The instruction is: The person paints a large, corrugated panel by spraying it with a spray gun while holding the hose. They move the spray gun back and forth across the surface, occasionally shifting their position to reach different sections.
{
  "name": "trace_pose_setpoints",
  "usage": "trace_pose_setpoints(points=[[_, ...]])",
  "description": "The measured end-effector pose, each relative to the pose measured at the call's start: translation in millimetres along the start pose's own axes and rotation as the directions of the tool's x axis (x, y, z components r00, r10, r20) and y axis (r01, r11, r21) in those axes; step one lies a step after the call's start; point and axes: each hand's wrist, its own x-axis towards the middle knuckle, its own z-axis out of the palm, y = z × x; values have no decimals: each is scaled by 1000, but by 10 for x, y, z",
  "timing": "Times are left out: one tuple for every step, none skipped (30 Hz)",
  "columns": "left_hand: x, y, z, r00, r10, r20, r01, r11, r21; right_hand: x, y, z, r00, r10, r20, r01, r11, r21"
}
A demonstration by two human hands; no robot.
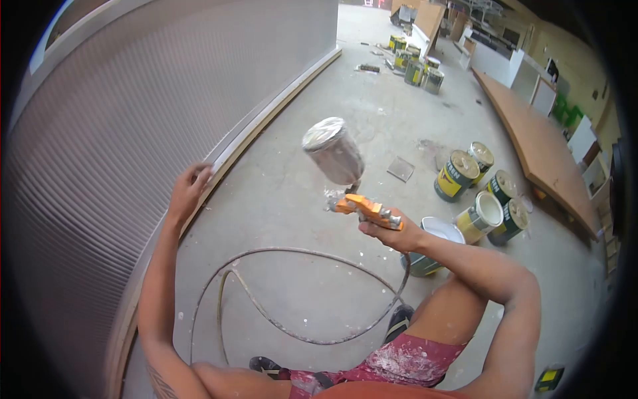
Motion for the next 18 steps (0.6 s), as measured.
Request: trace_pose_setpoints(points=[[54,488,127,995,90,35,-87,992,-91,13,41,-8,1000,-14,28,16,997,-71],[45,942,251,980,190,65,-189,982,-21,55,121,-42,996,-66,65,71,995,-74],[40,1305,402,954,282,105,-287,957,38,98,173,-49,996,-58,63,61,997,-48],[82,1589,570,913,387,128,-397,916,57,143,204,-46,986,-152,68,149,988,39],[129,1779,740,858,492,148,-505,860,71,192,210,-54,967,-247,62,239,964,120],[161,1879,923,859,485,162,-500,863,72,231,177,-82,967,-250,57,241,962,126],[194,1980,1083,850,498,170,-521,841,143,238,113,-124,968,-247,48,238,961,140],[220,2059,1195,840,513,177,-541,814,211,222,26,-181,982,-167,85,152,975,164],[247,2071,1290,839,511,187,-542,814,208,199,-16,-237,988,-85,125,61,982,181],[287,2034,1388,879,446,166,-471,867,164,209,50,-256,990,-84,116,61,981,184],[334,1995,1461,913,383,144,-400,909,118,256,163,-249,981,-140,135,112,974,195],[346,1929,1488,897,430,101,-440,889,124,301,262,-252,968,-194,158,160,966,203],[336,1868,1482,895,437,95,-446,887,119,316,295,-275,968,-195,156,163,967,193],[308,1779,1455,869,489,76,-495,859,128,324,348,-266,950,-235,203,209,968,142],[280,1680,1433,838,543,61,-545,827,138,337,402,-250,930,-272,249,257,962,93],[237,1600,1454,825,564,-18,-561,823,91,306,345,-270,928,-205,313,217,976,-6],[211,1533,1472,827,562,-23,-559,825,82,264,291,-254,929,-196,314,210,978,-13],[192,1483,1495,805,593,-33,-589,804,79,221,231,-243,923,-147,356,153,988,11]])
